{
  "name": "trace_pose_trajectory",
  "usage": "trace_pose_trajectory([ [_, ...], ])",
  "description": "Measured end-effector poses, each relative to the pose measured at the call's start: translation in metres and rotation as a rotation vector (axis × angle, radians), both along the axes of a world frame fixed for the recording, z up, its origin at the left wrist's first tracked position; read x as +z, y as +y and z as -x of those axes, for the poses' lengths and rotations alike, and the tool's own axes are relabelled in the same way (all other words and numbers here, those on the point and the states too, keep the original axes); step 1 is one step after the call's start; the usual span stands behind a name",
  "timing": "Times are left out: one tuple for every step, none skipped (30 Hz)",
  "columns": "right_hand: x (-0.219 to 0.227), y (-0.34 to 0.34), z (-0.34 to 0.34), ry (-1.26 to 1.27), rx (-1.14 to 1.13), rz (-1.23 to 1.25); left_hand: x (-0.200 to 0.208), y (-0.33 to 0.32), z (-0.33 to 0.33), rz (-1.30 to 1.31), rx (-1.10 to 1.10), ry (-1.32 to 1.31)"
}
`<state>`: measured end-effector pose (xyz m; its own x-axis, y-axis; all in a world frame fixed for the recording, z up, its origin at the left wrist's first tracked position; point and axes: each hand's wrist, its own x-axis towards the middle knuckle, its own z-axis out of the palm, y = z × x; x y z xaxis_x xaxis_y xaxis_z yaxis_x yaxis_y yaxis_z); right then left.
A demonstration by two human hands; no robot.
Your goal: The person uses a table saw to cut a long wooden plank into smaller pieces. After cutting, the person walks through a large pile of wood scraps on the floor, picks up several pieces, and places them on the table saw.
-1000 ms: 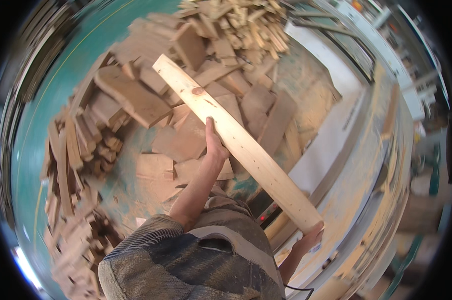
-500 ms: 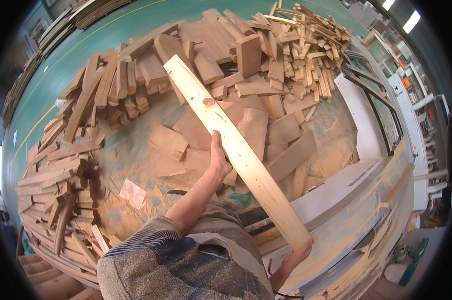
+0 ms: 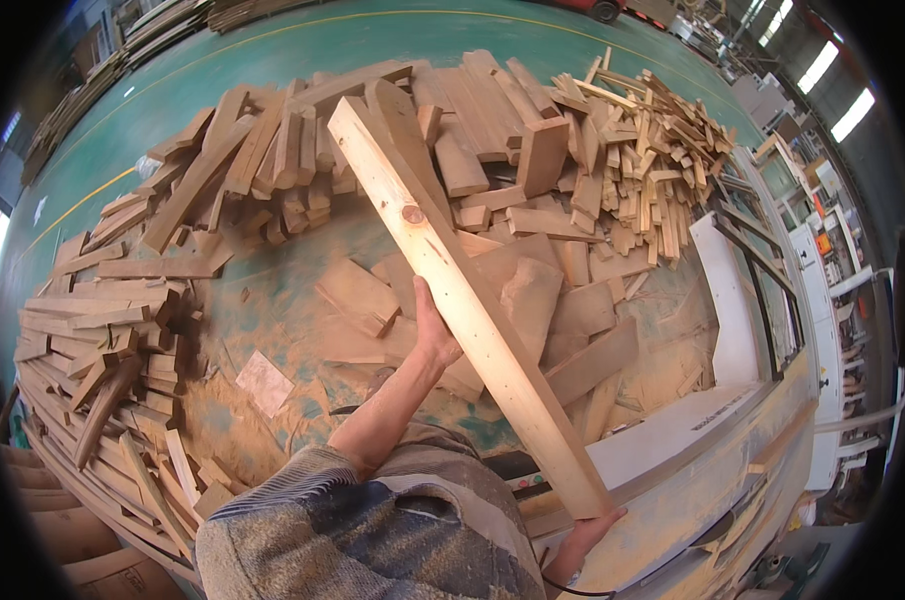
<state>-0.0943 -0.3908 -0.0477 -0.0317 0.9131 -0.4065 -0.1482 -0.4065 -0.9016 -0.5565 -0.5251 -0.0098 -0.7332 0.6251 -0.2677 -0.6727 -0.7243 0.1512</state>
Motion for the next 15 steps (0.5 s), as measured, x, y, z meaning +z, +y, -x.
trace_pose_trajectory([
  [0.005, -0.005, 0.006, 0.034, -0.022, 0.022, 0.004, -0.01, 0.005, -0.041, -0.007, -0.01],
  [0.006, -0.01, 0.014, 0.072, -0.049, 0.042, 0.013, -0.018, 0.012, -0.084, -0.019, -0.017],
  [0.001, -0.013, 0.019, 0.065, 0.025, 0.019, 0.018, -0.024, 0.02, -0.127, -0.031, -0.023],
  [-0.009, -0.013, 0.021, 0.06, 0.11, 0.002, 0.011, -0.033, 0.032, -0.107, -0.011, -0.011],
  [-0.018, -0.018, 0.019, 0.047, 0.193, -0.004, -0.003, -0.044, 0.044, -0.078, 0.008, -0.01],
  [-0.036, -0.025, 0.007, -0.273, 0.373, -0.198, -0.012, -0.057, 0.049, -0.048, 0.021, -0.021],
  [-0.063, -0.022, -0.009, -0.594, 0.534, -0.415, -0.003, -0.059, 0.056, -0.044, -0.027, -0.07],
  [-0.063, -0.021, 0.008, -0.899, 0.706, -0.644, -0.003, -0.068, 0.065, -0.093, -0.035, -0.064],
  [-0.061, -0.023, 0.021, -0.699, 0.523, -0.427, -0.004, -0.077, 0.074, -0.143, -0.043, -0.058],
  [-0.022, -0.05, 0.076, -0.492, 0.354, -0.206, -0.006, -0.088, 0.084, -0.185, -0.042, -0.046],
  [0.003, -0.067, 0.111, -0.286, 0.168, 0.012, -0.003, -0.095, 0.095, -0.209, -0.028, -0.049],
  [0.007, -0.07, 0.122, -0.288, 0.167, -0.001, -0.001, -0.1, 0.102, -0.23, -0.021, -0.055],
  [0.008, -0.072, 0.131, -0.29, 0.17, -0.01, -0.001, -0.107, 0.108, -0.246, -0.01, -0.061],
  [0.009, -0.074, 0.14, -0.292, 0.172, -0.018, -0.005, -0.114, 0.116, -0.27, -0.015, -0.052],
  [0.002, -0.071, 0.138, -0.297, 0.219, -0.026, -0.013, -0.12, 0.124, -0.293, -0.02, -0.044],
])
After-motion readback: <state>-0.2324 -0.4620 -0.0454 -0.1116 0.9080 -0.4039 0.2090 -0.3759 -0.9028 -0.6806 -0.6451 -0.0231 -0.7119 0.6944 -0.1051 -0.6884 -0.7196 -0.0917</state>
